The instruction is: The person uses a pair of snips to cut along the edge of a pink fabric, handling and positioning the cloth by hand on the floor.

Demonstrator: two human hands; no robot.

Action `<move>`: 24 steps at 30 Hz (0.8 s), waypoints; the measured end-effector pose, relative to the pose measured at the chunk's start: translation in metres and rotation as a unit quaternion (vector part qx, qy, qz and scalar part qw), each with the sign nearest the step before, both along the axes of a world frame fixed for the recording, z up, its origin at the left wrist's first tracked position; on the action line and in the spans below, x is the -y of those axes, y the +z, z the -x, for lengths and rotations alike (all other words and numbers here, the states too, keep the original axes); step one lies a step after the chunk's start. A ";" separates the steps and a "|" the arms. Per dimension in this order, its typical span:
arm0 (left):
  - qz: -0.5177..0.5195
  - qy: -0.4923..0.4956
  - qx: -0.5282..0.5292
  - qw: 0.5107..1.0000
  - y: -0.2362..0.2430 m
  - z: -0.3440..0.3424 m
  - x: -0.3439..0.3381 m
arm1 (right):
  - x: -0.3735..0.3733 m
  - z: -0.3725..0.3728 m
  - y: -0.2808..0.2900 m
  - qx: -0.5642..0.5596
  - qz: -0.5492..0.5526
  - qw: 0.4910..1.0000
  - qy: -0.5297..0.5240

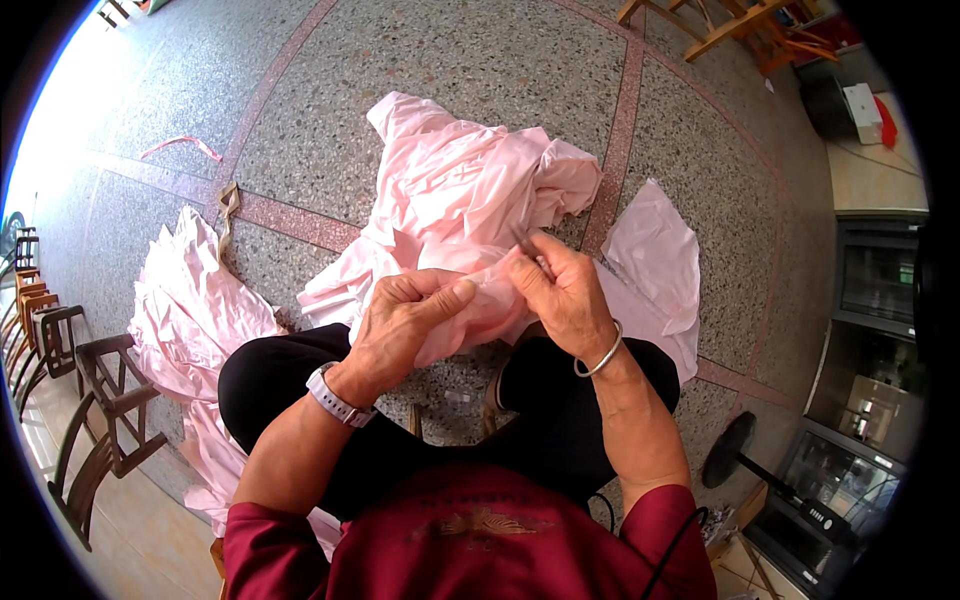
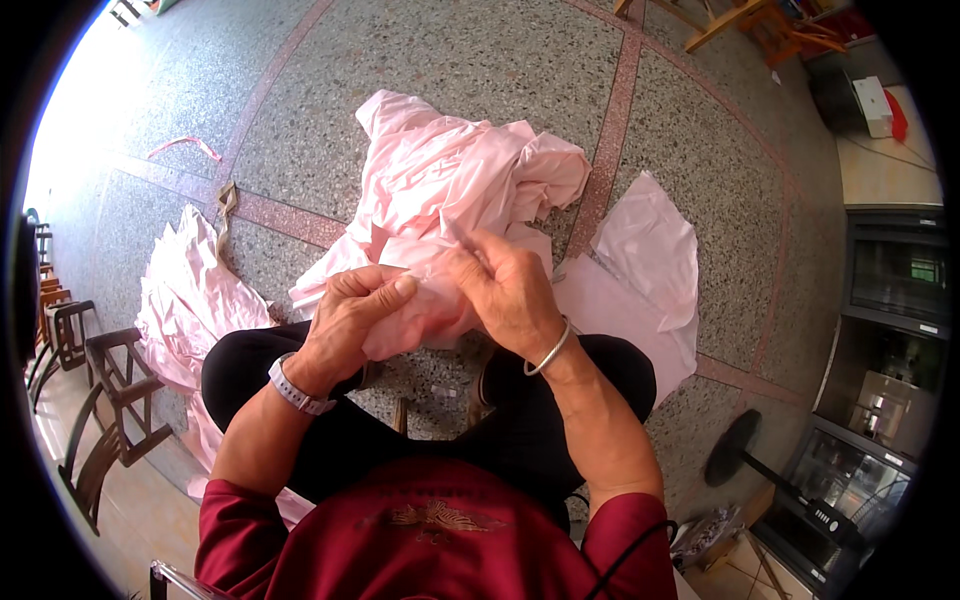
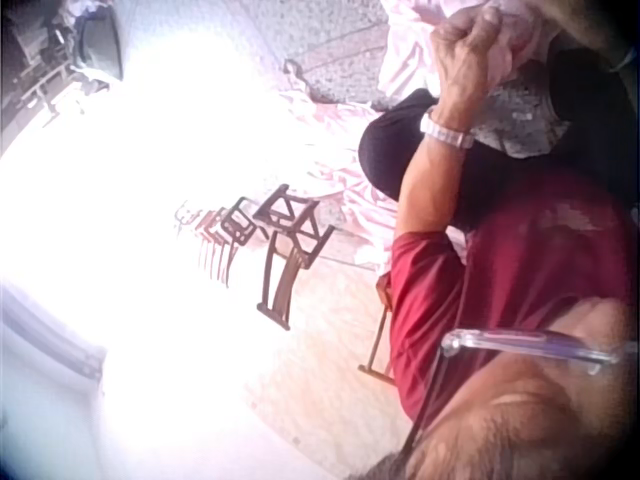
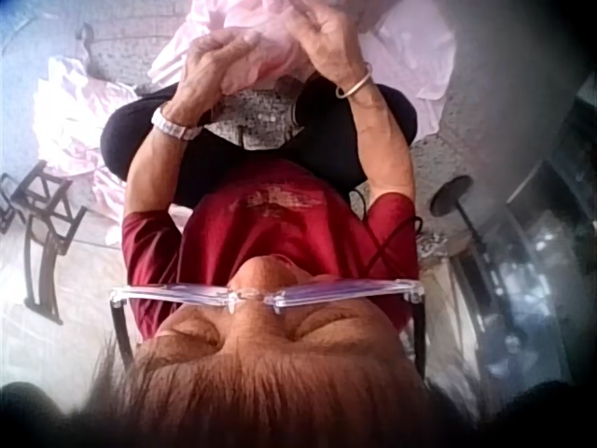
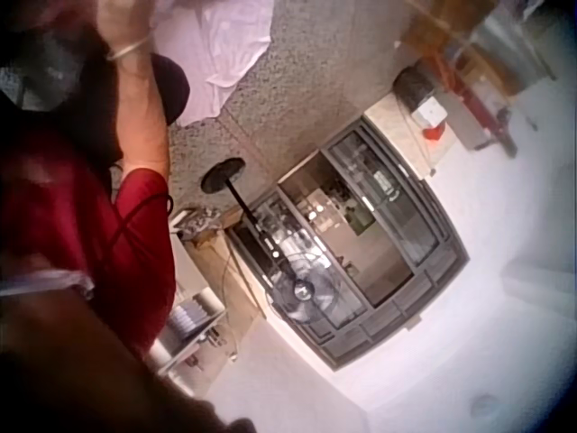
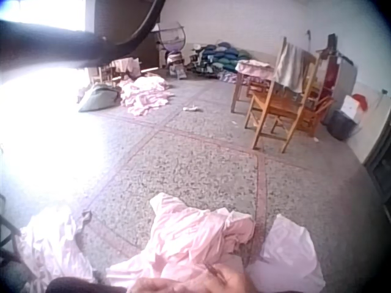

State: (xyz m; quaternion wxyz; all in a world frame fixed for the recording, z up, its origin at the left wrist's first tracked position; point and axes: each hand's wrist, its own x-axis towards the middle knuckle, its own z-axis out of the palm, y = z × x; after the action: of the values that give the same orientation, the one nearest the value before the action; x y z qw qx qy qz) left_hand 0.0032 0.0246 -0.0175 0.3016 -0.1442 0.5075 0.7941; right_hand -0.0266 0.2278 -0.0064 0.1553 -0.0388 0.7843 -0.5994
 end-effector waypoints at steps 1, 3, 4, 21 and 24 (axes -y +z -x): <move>-0.018 0.016 0.024 0.999 0.000 0.000 0.001 | 0.002 0.000 0.000 0.002 -0.008 0.999 -0.037; -0.035 0.035 0.047 0.998 0.000 -0.001 0.002 | 0.001 -0.002 0.002 -0.049 -0.006 0.997 -0.052; -0.052 0.049 0.050 0.996 0.001 0.000 0.001 | 0.000 -0.003 0.006 -0.102 -0.006 0.992 -0.070; -0.141 0.073 0.079 0.984 0.001 0.005 0.000 | -0.004 -0.011 0.022 0.180 0.033 0.978 0.096; -0.159 0.071 0.079 0.982 -0.001 0.004 0.001 | -0.005 -0.010 0.023 0.181 0.028 0.978 0.099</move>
State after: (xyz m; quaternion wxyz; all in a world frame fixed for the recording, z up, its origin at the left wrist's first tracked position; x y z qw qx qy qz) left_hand -0.0007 0.0240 -0.0188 0.3024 -0.1926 0.3377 0.8703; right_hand -0.0166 0.2325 0.0164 0.3528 -0.0115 0.7180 -0.5999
